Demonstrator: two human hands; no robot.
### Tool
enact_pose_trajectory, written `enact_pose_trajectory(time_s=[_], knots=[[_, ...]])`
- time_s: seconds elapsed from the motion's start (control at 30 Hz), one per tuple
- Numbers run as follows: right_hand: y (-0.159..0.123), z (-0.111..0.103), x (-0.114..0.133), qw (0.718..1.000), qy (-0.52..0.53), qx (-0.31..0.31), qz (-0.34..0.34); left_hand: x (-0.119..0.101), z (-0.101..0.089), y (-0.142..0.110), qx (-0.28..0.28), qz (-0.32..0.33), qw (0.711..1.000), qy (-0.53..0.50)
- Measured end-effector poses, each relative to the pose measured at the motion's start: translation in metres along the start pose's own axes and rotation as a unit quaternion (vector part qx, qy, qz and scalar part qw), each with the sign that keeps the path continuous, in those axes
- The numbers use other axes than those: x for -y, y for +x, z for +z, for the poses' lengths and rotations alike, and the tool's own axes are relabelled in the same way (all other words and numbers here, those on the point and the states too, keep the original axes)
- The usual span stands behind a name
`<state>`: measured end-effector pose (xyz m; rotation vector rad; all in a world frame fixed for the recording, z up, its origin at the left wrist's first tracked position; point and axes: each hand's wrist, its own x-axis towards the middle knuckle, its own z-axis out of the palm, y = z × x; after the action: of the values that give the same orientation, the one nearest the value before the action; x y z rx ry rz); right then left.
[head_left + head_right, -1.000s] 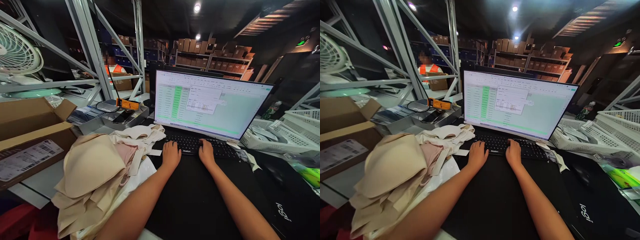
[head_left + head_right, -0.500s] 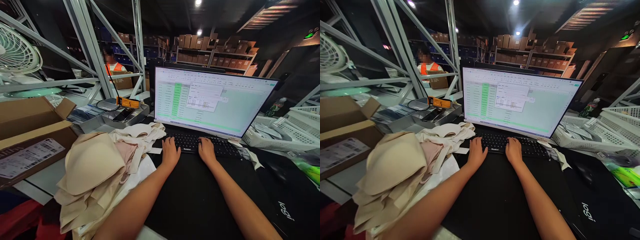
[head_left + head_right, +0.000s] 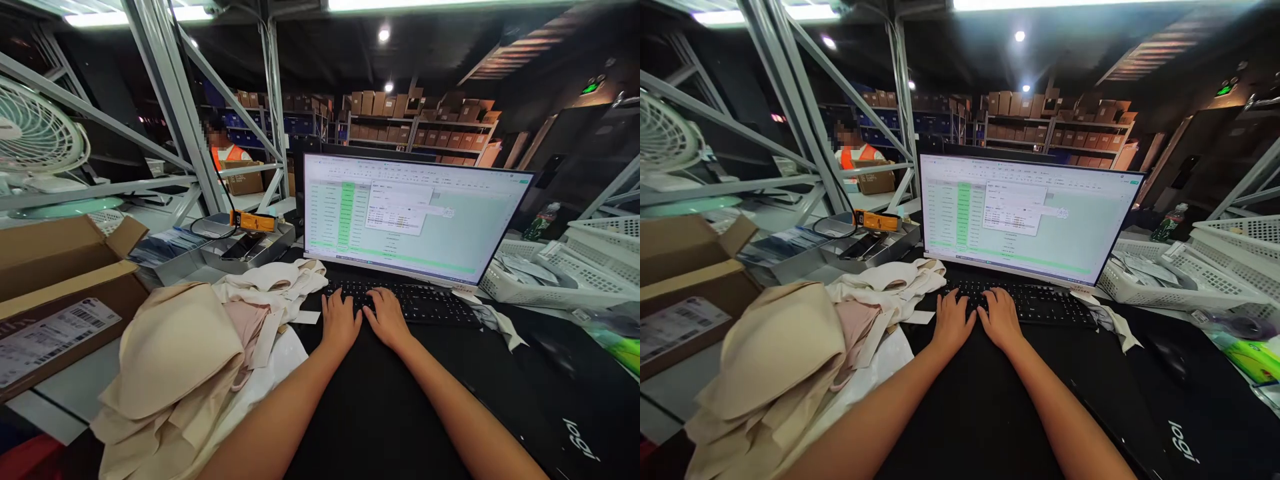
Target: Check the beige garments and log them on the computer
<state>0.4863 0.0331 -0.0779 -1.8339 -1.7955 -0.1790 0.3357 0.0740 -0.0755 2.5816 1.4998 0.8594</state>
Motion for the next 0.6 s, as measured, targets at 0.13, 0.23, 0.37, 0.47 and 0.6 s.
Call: enact_pose_trajectory(time_s=[0.13, 0.23, 0.37, 0.47, 0.6], knots=[[0.002, -0.003, -0.002, 1.0, -0.01, -0.007, -0.009, 0.0, 0.001, 0.0, -0.01, 0.011, 1.0, 0.014], [0.002, -0.005, -0.003, 1.0, -0.015, -0.016, -0.011, 0.0, 0.002, -0.001, -0.015, 0.016, 1.0, 0.012], [0.0, -0.003, -0.006, 1.0, -0.016, -0.01, -0.004, 0.0, 0.0, -0.003, -0.022, 0.029, 0.999, 0.008], [-0.002, 0.0, -0.009, 1.0, -0.015, 0.002, -0.006, 0.0, -0.001, -0.003, -0.02, 0.032, 0.999, 0.005], [-0.002, 0.0, -0.012, 1.0, -0.019, 0.008, -0.004, 0.0, -0.001, -0.002, -0.017, 0.031, 0.999, 0.009]])
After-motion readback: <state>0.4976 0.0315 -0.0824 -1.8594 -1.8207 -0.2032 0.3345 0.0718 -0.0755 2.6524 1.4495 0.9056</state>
